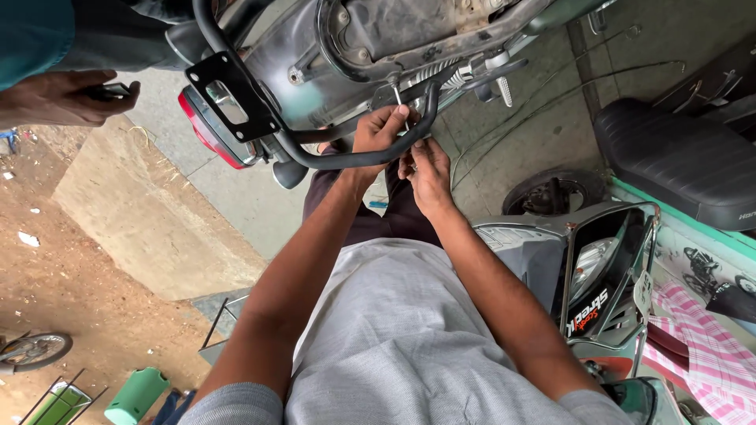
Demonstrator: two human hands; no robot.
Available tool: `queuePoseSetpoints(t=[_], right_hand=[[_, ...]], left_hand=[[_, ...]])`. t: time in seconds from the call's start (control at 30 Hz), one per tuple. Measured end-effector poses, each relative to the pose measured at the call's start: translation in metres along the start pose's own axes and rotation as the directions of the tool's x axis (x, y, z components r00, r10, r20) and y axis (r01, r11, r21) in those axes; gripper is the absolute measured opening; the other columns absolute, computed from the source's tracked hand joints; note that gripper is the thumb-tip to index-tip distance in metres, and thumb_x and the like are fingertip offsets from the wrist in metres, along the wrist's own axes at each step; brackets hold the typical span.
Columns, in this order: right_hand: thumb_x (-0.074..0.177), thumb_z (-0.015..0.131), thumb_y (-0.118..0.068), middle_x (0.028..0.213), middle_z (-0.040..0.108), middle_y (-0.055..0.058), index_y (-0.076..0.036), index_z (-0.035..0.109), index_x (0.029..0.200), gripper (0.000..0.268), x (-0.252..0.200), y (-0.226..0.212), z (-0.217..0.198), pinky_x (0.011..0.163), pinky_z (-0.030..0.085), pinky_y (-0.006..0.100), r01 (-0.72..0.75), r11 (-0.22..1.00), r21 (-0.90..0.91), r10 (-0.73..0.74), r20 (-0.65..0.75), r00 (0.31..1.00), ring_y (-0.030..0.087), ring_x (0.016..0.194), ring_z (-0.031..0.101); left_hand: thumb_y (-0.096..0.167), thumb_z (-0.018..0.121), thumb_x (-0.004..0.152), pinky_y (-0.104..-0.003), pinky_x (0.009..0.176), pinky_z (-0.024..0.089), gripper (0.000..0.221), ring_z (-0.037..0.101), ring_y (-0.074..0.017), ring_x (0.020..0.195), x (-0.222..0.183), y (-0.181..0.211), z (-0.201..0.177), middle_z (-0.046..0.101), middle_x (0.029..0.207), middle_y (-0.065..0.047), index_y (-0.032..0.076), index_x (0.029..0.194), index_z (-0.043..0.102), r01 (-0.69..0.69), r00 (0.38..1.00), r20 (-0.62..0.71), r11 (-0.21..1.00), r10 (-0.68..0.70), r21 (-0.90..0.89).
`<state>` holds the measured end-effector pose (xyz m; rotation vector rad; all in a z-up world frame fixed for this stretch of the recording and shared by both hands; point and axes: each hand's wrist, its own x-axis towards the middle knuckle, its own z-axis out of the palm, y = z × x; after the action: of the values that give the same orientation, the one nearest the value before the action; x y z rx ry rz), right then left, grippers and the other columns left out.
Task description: Repairing a motorcycle by removing the seat and working on the rear frame and grab bar components.
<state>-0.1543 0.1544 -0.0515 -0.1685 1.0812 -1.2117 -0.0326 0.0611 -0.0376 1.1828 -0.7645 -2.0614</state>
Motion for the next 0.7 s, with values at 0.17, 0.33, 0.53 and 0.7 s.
queuePoseSetpoints(t=[0.17,0.33,0.53,0.7], right_hand=[[0.111,0.056,-0.02,0.085,0.061,0.002,-0.004,0.063,0.106,0.018,0.0,-0.002,0.016,0.06,0.043,0.027,0.16,0.954,-0.253,-0.169,-0.011,0.986,0.01,0.067,0.055],[0.105,0.057,-0.017,0.084,0.063,0.002,-0.006,0.06,0.103,0.012,0.007,-0.013,0.023,0.061,0.046,0.027,0.044,0.994,-0.098,-0.042,0.023,0.999,0.01,0.067,0.057],[0.105,0.058,-0.008,0.078,0.059,0.003,-0.005,0.057,0.095,0.01,0.018,0.002,0.019,0.059,0.043,0.027,0.082,0.993,-0.089,-0.078,0.048,0.996,0.011,0.064,0.055],[0.103,0.058,-0.006,0.076,0.055,0.0,-0.005,0.059,0.092,0.012,0.018,0.009,0.025,0.055,0.04,0.026,0.201,0.979,-0.036,-0.201,-0.016,0.979,0.009,0.063,0.05]], left_hand=[[0.034,0.054,0.106,-0.028,0.04,0.05,0.039,0.062,-0.0112,0.05,-0.002,0.01,0.005,0.071,0.075,-0.007,-0.002,0.102,0.069,0.011,1.0,-0.021,0.998,-0.012,-0.054],[0.033,0.055,0.112,-0.025,0.048,0.049,0.041,0.061,-0.0084,0.059,0.004,-0.013,-0.003,0.074,0.086,-0.008,-0.004,0.109,0.073,-0.063,0.995,-0.08,0.997,0.065,0.033],[0.036,0.054,0.108,-0.025,0.036,0.044,0.042,0.054,-0.009,0.04,0.001,0.003,0.002,0.065,0.066,-0.005,-0.003,0.106,0.07,0.012,0.998,-0.063,1.0,-0.012,0.015],[0.037,0.054,0.105,-0.025,0.036,0.043,0.043,0.054,-0.0079,0.042,-0.001,0.013,0.006,0.065,0.065,-0.003,-0.003,0.104,0.071,0.033,0.996,-0.082,0.998,-0.028,0.062]])
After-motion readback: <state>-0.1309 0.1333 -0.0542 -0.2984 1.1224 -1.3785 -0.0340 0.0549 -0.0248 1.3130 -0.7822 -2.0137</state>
